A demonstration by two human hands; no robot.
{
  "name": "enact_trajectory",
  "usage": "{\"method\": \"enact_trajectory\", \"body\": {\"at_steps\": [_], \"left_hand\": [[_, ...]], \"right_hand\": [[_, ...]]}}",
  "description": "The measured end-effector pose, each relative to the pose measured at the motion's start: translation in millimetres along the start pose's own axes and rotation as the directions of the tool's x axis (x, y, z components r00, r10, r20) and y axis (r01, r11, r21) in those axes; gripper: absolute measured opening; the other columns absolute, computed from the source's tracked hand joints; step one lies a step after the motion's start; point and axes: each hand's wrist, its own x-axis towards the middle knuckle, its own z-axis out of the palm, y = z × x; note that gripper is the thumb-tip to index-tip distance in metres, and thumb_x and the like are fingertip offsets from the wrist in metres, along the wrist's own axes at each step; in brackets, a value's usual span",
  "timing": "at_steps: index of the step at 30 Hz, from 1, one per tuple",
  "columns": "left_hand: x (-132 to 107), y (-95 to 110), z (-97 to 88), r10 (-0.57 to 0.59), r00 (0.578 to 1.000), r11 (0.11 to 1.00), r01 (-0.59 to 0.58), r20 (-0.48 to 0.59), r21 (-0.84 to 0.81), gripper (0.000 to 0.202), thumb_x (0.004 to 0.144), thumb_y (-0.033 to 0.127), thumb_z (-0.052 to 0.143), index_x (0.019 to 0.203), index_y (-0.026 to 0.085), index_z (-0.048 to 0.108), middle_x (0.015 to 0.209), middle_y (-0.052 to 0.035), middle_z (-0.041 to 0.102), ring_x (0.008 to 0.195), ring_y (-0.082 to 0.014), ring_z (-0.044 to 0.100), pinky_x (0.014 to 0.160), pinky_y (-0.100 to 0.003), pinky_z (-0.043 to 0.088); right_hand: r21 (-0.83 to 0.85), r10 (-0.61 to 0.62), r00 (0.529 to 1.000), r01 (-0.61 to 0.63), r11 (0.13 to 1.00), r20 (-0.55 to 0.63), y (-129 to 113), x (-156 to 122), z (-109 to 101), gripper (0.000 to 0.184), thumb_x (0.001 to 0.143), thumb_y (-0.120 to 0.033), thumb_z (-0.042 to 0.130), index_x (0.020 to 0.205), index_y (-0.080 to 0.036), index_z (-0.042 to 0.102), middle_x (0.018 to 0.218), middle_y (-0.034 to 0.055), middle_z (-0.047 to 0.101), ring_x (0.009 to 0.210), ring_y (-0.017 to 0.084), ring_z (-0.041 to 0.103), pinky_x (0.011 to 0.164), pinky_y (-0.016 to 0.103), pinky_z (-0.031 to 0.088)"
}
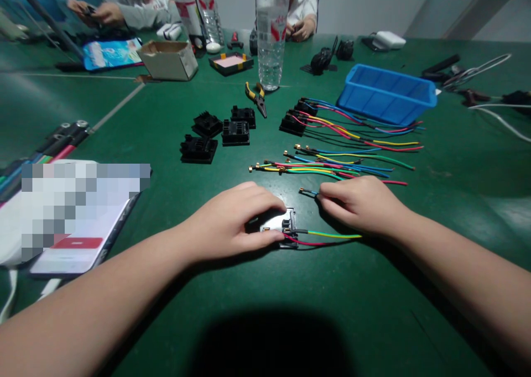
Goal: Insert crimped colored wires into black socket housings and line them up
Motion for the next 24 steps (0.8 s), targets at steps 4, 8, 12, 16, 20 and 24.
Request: {"method": "enact_trajectory", "body": {"at_steps": [4, 8, 12, 16, 20, 24], "left_hand": [[-0.3, 0.0, 0.0, -0.003, 1.000, 1.000, 0.003, 0.002, -0.008, 0.032, 0.089, 0.040, 0.058, 0.111, 0.016, 0.060, 0.106, -0.0060, 0.067, 0.097, -0.0198, 0.058, 0.086, -0.033, 0.043], [0.2, 0.2, 0.1, -0.014, 1.000, 1.000, 0.014, 0.004, -0.015, 0.033, 0.089, 0.041, 0.058, 0.111, 0.016, 0.061, 0.106, -0.0060, 0.067, 0.098, -0.0198, 0.057, 0.085, -0.032, 0.043], [0.6, 0.0, 0.4, -0.019, 1.000, 1.000, 0.019, 0.010, -0.015, 0.033, 0.089, 0.040, 0.058, 0.112, 0.016, 0.061, 0.107, -0.0057, 0.066, 0.099, -0.0197, 0.057, 0.086, -0.032, 0.043], [-0.7, -0.6, 0.8, -0.021, 1.000, 1.000, 0.021, 0.011, -0.008, 0.033, 0.089, 0.039, 0.058, 0.113, 0.016, 0.060, 0.108, -0.0051, 0.066, 0.098, -0.0196, 0.057, 0.086, -0.033, 0.043], [-1.6, -0.8, 1.4, -0.016, 1.000, 1.000, 0.016, 0.008, -0.009, 0.033, 0.089, 0.039, 0.058, 0.113, 0.016, 0.060, 0.108, -0.0049, 0.066, 0.099, -0.0191, 0.057, 0.087, -0.032, 0.042], [-0.9, -1.3, 2.5, -0.009, 1.000, 1.000, 0.009, 0.002, -0.007, 0.034, 0.089, 0.039, 0.058, 0.114, 0.016, 0.060, 0.109, -0.0049, 0.066, 0.099, -0.0191, 0.057, 0.087, -0.032, 0.042]], "right_hand": [[0.008, -0.016, 1.000, 0.016, 1.000, 0.013, -0.1, 0.0, -1.1, 0.027, 0.091, -0.031, 0.037, 0.071, -0.021, 0.053, 0.063, -0.0001, 0.060, 0.055, 0.013, 0.047, 0.053, 0.029, 0.019], [0.005, -0.026, 1.000, 0.026, 1.000, 0.014, -0.3, -0.1, -1.8, 0.025, 0.090, -0.030, 0.038, 0.070, -0.021, 0.052, 0.064, -0.0007, 0.060, 0.054, 0.013, 0.046, 0.053, 0.029, 0.019], [-0.028, 0.006, 1.000, -0.006, 1.000, 0.018, -0.5, 0.4, -0.8, 0.027, 0.091, -0.032, 0.036, 0.071, -0.021, 0.052, 0.061, -0.0005, 0.057, 0.052, 0.013, 0.043, 0.053, 0.028, 0.018], [-0.059, 0.046, 0.999, -0.046, 0.997, 0.004, -0.1, 1.0, 1.2, 0.033, 0.094, -0.038, 0.032, 0.073, -0.021, 0.051, 0.057, -0.0005, 0.052, 0.050, 0.014, 0.039, 0.052, 0.028, 0.017], [-0.048, 0.063, 0.998, -0.063, 0.997, -0.001, 0.1, 1.1, 2.3, 0.035, 0.094, -0.041, 0.031, 0.073, -0.022, 0.051, 0.057, -0.0006, 0.052, 0.050, 0.014, 0.037, 0.052, 0.028, 0.017], [-0.049, 0.065, 0.998, -0.065, 0.997, 0.006, -0.1, 1.4, 2.2, 0.034, 0.094, -0.041, 0.031, 0.072, -0.022, 0.049, 0.056, -0.0010, 0.051, 0.050, 0.014, 0.037, 0.052, 0.028, 0.017]]}}
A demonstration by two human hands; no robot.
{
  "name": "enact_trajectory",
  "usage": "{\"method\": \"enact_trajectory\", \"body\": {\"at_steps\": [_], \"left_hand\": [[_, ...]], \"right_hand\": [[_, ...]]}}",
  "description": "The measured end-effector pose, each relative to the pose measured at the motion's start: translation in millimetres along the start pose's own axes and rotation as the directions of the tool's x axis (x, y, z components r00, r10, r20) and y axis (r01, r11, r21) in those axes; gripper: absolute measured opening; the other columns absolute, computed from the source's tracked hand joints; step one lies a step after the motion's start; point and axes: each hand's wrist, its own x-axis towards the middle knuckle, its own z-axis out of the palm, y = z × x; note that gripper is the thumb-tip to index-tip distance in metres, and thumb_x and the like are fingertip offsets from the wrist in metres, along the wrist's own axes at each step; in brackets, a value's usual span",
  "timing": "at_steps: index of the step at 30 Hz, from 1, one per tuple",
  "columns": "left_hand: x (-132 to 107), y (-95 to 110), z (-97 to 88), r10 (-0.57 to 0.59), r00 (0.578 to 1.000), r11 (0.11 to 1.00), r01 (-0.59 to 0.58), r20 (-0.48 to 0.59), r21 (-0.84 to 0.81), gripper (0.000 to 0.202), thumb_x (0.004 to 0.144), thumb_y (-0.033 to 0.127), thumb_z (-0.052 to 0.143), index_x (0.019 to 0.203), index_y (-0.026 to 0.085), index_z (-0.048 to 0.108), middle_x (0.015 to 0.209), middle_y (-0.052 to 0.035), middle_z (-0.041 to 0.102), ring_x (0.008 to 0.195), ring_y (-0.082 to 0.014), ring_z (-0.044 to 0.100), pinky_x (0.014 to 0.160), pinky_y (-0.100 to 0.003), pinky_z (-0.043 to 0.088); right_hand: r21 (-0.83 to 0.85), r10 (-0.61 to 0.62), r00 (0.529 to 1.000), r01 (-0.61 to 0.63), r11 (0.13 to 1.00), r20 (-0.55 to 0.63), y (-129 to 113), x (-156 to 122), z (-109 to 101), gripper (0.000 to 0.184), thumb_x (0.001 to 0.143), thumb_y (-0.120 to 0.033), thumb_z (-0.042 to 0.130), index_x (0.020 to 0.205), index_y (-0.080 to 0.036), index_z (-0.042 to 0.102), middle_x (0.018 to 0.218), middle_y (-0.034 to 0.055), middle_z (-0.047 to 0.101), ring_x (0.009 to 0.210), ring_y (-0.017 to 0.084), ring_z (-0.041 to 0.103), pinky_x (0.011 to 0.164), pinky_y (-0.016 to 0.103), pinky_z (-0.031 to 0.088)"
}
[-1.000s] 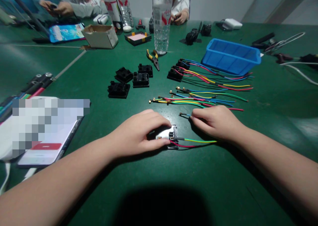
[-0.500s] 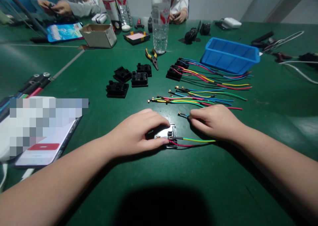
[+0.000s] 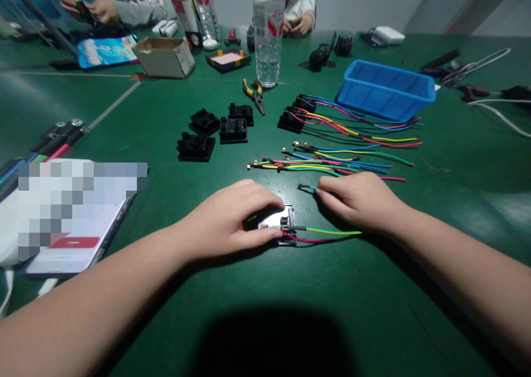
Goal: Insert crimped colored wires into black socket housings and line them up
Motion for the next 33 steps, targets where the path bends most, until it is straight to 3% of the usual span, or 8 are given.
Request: {"method": "enact_trajectory", "body": {"at_steps": [33], "left_hand": [[-0.2, -0.8, 0.4, 0.010, 1.000, 1.000, -0.010, -0.019, 0.008, 0.033, 0.089, 0.039, 0.059, 0.113, 0.017, 0.061, 0.107, -0.0046, 0.067, 0.098, -0.0185, 0.057, 0.087, -0.031, 0.043]], "right_hand": [[0.055, -0.104, 0.995, 0.104, 0.993, -0.005, 0.3, -1.1, -2.4, 0.025, 0.087, -0.031, 0.039, 0.066, -0.021, 0.049, 0.058, -0.0024, 0.054, 0.052, 0.012, 0.041, 0.053, 0.027, 0.018]]}}
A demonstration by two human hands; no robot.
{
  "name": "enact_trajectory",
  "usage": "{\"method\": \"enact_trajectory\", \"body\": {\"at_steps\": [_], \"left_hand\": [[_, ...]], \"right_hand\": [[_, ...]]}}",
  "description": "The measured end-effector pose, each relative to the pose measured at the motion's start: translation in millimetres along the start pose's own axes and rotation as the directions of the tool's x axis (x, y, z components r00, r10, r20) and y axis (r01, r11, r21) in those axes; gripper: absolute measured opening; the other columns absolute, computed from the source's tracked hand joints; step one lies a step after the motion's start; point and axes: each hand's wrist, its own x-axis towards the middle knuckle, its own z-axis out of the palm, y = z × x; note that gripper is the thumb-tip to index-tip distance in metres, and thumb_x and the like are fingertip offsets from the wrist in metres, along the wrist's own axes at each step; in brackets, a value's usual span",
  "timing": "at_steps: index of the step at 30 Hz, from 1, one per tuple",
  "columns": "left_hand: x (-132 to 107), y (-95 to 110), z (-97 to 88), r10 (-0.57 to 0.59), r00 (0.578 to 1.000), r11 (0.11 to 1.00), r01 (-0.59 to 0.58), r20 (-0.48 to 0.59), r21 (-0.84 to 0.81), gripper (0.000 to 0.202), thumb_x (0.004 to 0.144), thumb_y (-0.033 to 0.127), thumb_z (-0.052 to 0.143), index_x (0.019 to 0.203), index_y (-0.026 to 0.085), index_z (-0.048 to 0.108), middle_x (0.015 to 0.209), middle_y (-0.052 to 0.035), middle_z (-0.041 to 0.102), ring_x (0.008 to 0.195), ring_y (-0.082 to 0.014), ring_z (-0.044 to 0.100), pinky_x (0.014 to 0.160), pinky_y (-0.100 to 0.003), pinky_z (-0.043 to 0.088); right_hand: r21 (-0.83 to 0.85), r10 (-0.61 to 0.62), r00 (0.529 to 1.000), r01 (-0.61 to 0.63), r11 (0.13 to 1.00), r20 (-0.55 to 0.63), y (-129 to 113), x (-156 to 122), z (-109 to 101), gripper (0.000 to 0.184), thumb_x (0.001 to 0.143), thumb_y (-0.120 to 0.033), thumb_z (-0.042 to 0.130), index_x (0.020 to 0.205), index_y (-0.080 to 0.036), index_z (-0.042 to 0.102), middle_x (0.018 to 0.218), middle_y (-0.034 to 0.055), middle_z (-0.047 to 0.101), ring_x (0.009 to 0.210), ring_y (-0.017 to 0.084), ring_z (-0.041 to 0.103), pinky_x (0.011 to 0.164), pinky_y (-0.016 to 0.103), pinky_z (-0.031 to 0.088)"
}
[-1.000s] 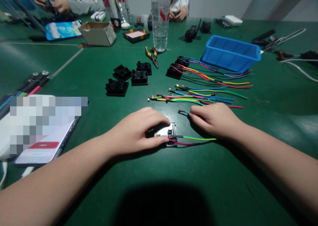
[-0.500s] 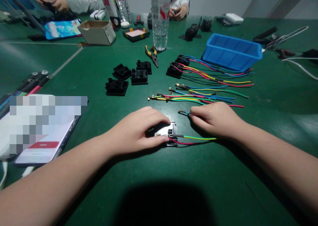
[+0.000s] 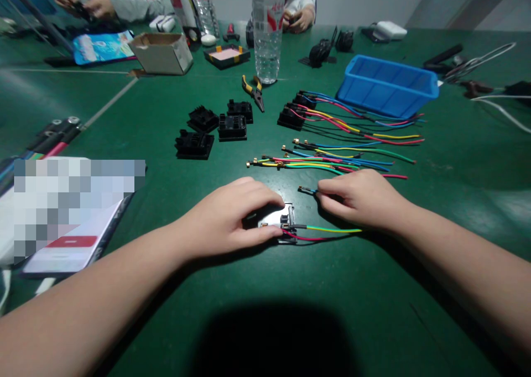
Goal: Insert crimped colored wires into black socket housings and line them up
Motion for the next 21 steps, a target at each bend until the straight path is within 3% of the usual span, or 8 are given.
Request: {"method": "enact_trajectory", "body": {"at_steps": [15, 18, 21], "left_hand": [[0.4, 1.3, -1.4, -0.001, 1.000, 1.000, 0.001, 0.012, -0.006, 0.034, 0.089, 0.040, 0.058, 0.112, 0.016, 0.061, 0.107, -0.0056, 0.067, 0.098, -0.0190, 0.058, 0.087, -0.032, 0.043], [0.9, 1.0, -1.3, -0.004, 1.000, 1.000, 0.004, 0.015, -0.001, 0.033, 0.089, 0.040, 0.058, 0.112, 0.016, 0.060, 0.108, -0.0059, 0.067, 0.098, -0.0194, 0.058, 0.087, -0.032, 0.043], [0.9, 1.2, -1.1, 0.005, 1.000, 1.000, -0.005, 0.010, -0.001, 0.033, 0.090, 0.041, 0.058, 0.112, 0.016, 0.060, 0.107, -0.0061, 0.067, 0.098, -0.0194, 0.058, 0.086, -0.032, 0.043]], "right_hand": [[0.016, 0.029, 0.998, -0.030, 0.999, 0.055, -1.0, 1.5, -3.1, 0.031, 0.090, -0.035, 0.035, 0.066, -0.021, 0.047, 0.060, -0.0003, 0.055, 0.053, 0.013, 0.040, 0.053, 0.028, 0.018], [0.050, 0.082, 0.994, -0.086, 0.995, 0.075, -1.7, 2.3, -5.0, 0.033, 0.091, -0.039, 0.034, 0.066, -0.021, 0.045, 0.059, -0.0002, 0.051, 0.053, 0.014, 0.039, 0.054, 0.029, 0.019], [0.208, 0.162, 0.980, -0.184, 0.961, 0.118, -5.0, 2.2, -10.4, 0.039, 0.093, -0.046, 0.032, 0.065, -0.021, 0.044, 0.059, -0.0007, 0.047, 0.055, 0.014, 0.039, 0.055, 0.028, 0.022]]}}
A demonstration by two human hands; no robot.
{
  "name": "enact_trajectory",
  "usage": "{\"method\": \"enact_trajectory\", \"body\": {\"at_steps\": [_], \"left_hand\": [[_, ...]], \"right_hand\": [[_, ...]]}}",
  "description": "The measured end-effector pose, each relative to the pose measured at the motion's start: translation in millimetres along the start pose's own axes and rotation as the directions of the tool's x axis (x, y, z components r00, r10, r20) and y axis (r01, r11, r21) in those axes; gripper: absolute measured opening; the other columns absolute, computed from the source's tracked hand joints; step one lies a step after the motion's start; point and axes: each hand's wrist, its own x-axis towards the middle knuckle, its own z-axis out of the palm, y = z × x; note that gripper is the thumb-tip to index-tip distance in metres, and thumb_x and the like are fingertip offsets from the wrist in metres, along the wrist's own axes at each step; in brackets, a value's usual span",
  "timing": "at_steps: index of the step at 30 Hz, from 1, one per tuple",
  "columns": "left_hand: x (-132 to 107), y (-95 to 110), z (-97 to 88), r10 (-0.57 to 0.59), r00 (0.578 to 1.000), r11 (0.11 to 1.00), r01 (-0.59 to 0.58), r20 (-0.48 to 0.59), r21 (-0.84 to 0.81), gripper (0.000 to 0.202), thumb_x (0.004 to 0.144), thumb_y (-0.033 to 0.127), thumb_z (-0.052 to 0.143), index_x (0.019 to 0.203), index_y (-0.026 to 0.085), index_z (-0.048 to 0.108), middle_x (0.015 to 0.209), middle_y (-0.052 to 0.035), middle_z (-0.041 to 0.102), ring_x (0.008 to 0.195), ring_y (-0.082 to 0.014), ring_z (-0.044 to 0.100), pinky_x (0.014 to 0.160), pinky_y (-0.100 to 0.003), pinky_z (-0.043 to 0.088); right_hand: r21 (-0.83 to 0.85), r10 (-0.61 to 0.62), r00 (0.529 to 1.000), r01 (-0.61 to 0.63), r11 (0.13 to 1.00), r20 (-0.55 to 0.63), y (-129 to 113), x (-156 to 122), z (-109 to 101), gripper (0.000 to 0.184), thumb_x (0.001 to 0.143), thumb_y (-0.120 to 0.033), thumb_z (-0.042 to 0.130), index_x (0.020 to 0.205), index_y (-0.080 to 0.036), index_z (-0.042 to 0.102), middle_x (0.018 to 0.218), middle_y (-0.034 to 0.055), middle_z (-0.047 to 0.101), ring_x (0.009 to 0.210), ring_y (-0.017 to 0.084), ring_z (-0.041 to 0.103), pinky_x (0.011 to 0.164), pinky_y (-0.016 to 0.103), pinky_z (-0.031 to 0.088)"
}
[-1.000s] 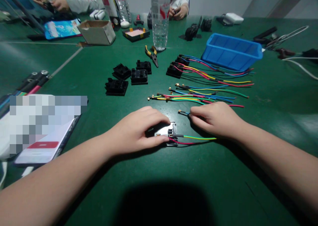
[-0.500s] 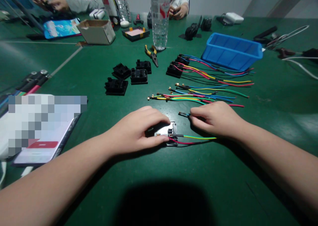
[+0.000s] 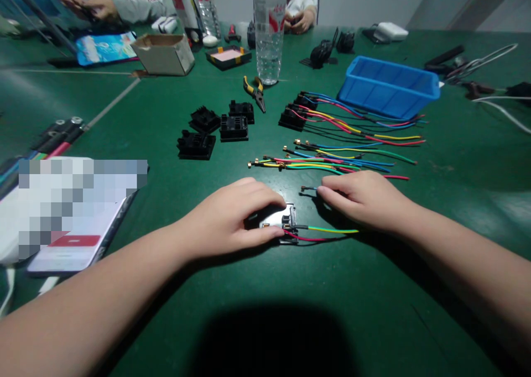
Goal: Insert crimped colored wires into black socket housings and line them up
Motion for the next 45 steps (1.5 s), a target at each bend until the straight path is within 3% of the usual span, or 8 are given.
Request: {"method": "enact_trajectory", "body": {"at_steps": [3, 7, 10, 13, 28, 32, 36, 45], "left_hand": [[-0.3, 0.6, 0.0, 0.008, 1.000, 1.000, -0.008, -0.008, -0.001, 0.033, 0.090, 0.040, 0.058, 0.111, 0.016, 0.060, 0.106, -0.0059, 0.067, 0.098, -0.0190, 0.058, 0.087, -0.032, 0.043], [-0.2, 1.0, -0.7, 0.013, 1.000, 1.000, -0.013, -0.006, -0.001, 0.032, 0.090, 0.040, 0.058, 0.111, 0.016, 0.061, 0.105, -0.0055, 0.068, 0.096, -0.0187, 0.058, 0.086, -0.031, 0.043], [0.0, 1.1, -0.9, 0.014, 1.000, 1.000, -0.014, -0.007, -0.001, 0.032, 0.090, 0.040, 0.057, 0.111, 0.016, 0.061, 0.105, -0.0059, 0.068, 0.096, -0.0191, 0.058, 0.085, -0.032, 0.043], [0.3, 0.9, -0.7, 0.016, 1.000, 1.000, -0.016, -0.013, -0.001, 0.032, 0.090, 0.040, 0.057, 0.111, 0.016, 0.061, 0.105, -0.0061, 0.068, 0.095, -0.0189, 0.058, 0.085, -0.031, 0.043], [0.2, 0.1, -0.5, 0.002, 1.000, 1.000, -0.002, -0.005, 0.000, 0.033, 0.089, 0.040, 0.058, 0.111, 0.016, 0.061, 0.105, -0.0058, 0.067, 0.096, -0.0190, 0.058, 0.085, -0.032, 0.043], [0.1, 0.0, -0.3, 0.007, 1.000, 1.000, -0.007, -0.013, 0.000, 0.032, 0.089, 0.040, 0.058, 0.111, 0.017, 0.060, 0.105, -0.0056, 0.068, 0.096, -0.0190, 0.058, 0.085, -0.032, 0.043], [-0.6, -0.1, 0.5, 0.009, 1.000, 1.000, -0.009, -0.015, -0.004, 0.032, 0.089, 0.041, 0.058, 0.111, 0.018, 0.060, 0.107, -0.0058, 0.068, 0.098, -0.0192, 0.059, 0.086, -0.032, 0.044], [0.1, 0.8, 0.0, 0.001, 1.000, 1.000, -0.001, -0.007, -0.005, 0.032, 0.089, 0.040, 0.058, 0.110, 0.016, 0.061, 0.104, -0.0056, 0.068, 0.095, -0.0190, 0.058, 0.084, -0.032, 0.043]], "right_hand": [[0.311, 0.051, 0.998, -0.063, 0.948, 0.047, -4.7, -2.2, -3.9, 0.047, 0.093, -0.056, 0.032, 0.062, -0.021, 0.040, 0.060, -0.0016, 0.041, 0.056, 0.013, 0.038, 0.054, 0.027, 0.025], [0.660, 0.019, 0.986, -0.124, 0.741, 0.164, -7.3, -4.1, -4.3, 0.054, 0.086, -0.068, 0.043, 0.059, -0.021, 0.032, 0.055, -0.0055, 0.027, 0.049, 0.009, 0.023, 0.047, 0.026, 0.019], [0.768, -0.038, 0.965, -0.184, 0.614, 0.261, -8.8, -3.6, -3.8, 0.055, 0.083, -0.068, 0.050, 0.057, -0.021, 0.034, 0.052, -0.0067, 0.027, 0.046, 0.007, 0.020, 0.043, 0.025, 0.015], [0.802, -0.030, 0.961, -0.211, 0.559, 0.273, -11.6, -2.2, -4.2, 0.056, 0.079, -0.067, 0.056, 0.055, -0.021, 0.036, 0.049, -0.0071, 0.027, 0.044, 0.006, 0.019, 0.042, 0.025, 0.013], [0.810, 0.007, 0.951, -0.267, 0.523, 0.309, -12.6, -2.7, -0.7, 0.053, 0.075, -0.064, 0.063, 0.056, -0.020, 0.039, 0.048, -0.0085, 0.028, 0.043, 0.005, 0.020, 0.041, 0.024, 0.012], [0.801, 0.006, 0.957, -0.246, 0.546, 0.290, -12.2, -1.6, -1.7, 0.052, 0.078, -0.062, 0.060, 0.054, -0.020, 0.039, 0.049, -0.0067, 0.032, 0.044, 0.006, 0.024, 0.042, 0.024, 0.016], [0.782, 0.032, 0.954, -0.264, 0.564, 0.299, -12.1, -1.7, -3.9, 0.047, 0.080, -0.058, 0.057, 0.057, -0.019, 0.047, 0.050, -0.0051, 0.037, 0.045, 0.007, 0.029, 0.041, 0.024, 0.018], [0.797, -0.020, 0.939, -0.280, 0.534, 0.343, -9.8, -2.7, -3.9, 0.043, 0.075, -0.055, 0.066, 0.060, -0.018, 0.051, 0.049, -0.0071, 0.035, 0.043, 0.006, 0.026, 0.040, 0.022, 0.015]]}}
